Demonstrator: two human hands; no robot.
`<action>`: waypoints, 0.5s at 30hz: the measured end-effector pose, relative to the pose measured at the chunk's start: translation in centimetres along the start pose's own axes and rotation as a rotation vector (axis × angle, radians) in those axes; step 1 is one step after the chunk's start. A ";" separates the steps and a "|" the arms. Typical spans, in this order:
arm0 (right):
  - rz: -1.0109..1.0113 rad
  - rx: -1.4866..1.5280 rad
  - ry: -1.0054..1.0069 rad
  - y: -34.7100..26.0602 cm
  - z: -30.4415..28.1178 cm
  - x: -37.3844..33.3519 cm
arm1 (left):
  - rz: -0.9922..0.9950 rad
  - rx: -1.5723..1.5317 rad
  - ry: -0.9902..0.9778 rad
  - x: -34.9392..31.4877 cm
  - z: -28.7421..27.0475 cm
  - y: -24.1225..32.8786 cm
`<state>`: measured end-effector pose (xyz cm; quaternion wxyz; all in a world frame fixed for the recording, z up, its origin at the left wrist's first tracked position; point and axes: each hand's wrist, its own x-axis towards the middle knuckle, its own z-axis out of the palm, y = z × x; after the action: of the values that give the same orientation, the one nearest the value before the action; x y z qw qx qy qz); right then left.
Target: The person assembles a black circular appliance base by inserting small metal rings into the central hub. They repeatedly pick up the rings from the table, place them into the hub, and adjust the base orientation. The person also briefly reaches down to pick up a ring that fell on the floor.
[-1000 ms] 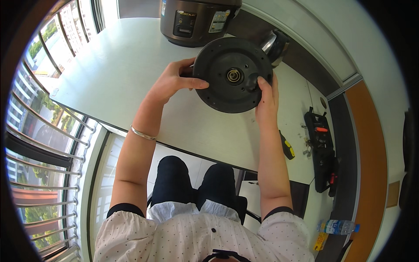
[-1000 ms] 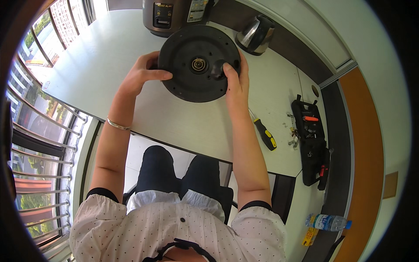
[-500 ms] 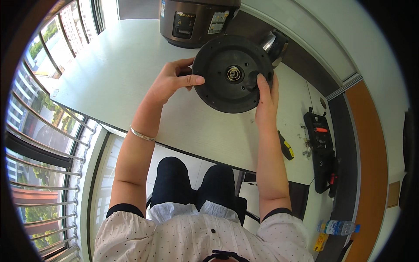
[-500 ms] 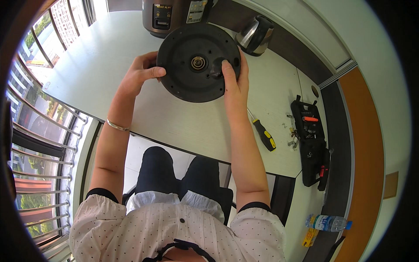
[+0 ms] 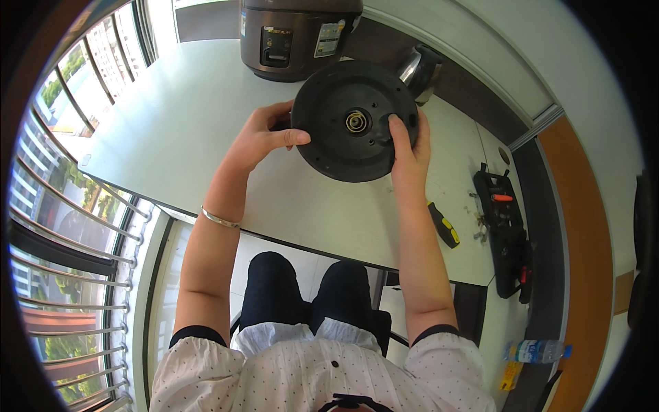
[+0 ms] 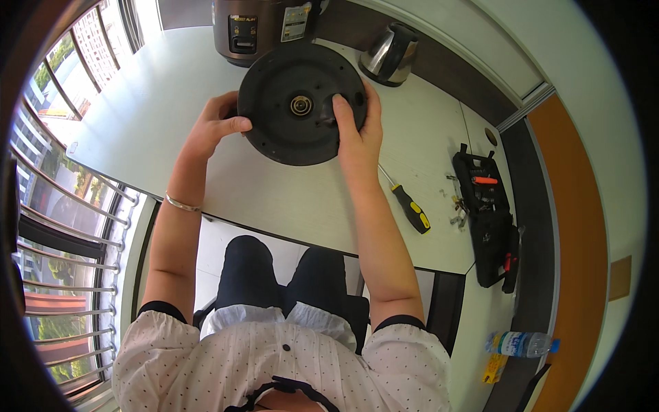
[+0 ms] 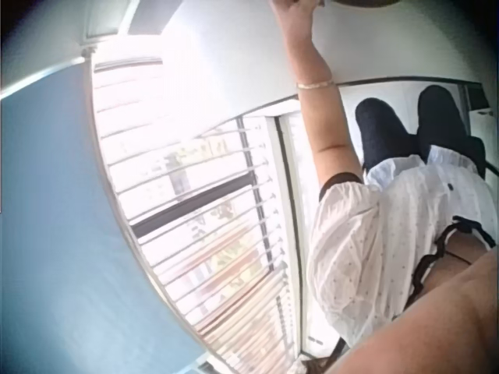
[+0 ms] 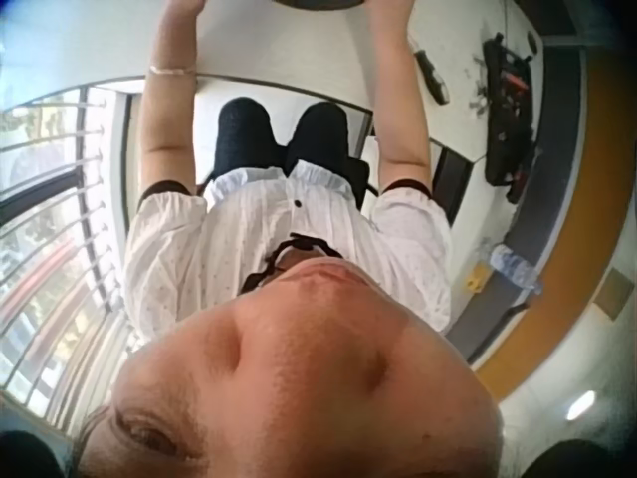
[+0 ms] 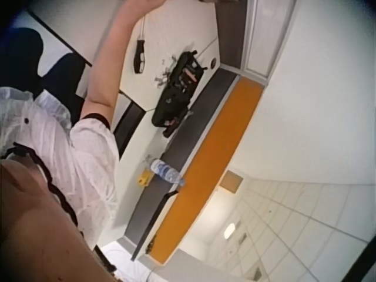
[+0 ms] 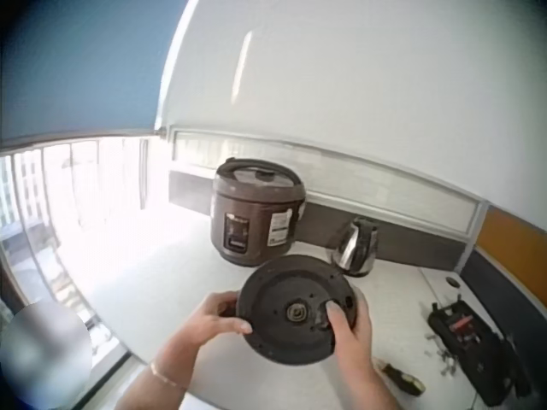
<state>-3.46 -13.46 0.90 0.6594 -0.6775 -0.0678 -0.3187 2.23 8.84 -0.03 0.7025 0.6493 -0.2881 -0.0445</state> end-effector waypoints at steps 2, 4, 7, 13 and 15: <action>-0.011 -0.018 0.005 0.1 0.0 0.0 | 0.006 0.014 -0.011 0.0 -0.1 -0.1; -0.015 -0.030 0.005 -0.3 0.2 -0.1 | 0.001 0.033 -0.010 0.0 -0.3 -0.3; -0.020 -0.069 0.015 -0.8 0.3 -0.3 | -0.002 0.039 -0.007 0.1 -0.4 -0.4; -0.038 -0.070 -0.006 -0.6 0.1 -0.2 | 0.008 0.018 -0.014 0.0 -0.2 -0.2; -0.032 -0.075 -0.007 -0.6 0.1 -0.2 | 0.008 0.011 -0.028 0.0 -0.2 -0.1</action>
<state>-3.87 -13.20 1.32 0.6282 -0.7016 -0.0690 -0.3291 2.38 9.01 -0.08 0.6951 0.6511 -0.3008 -0.0489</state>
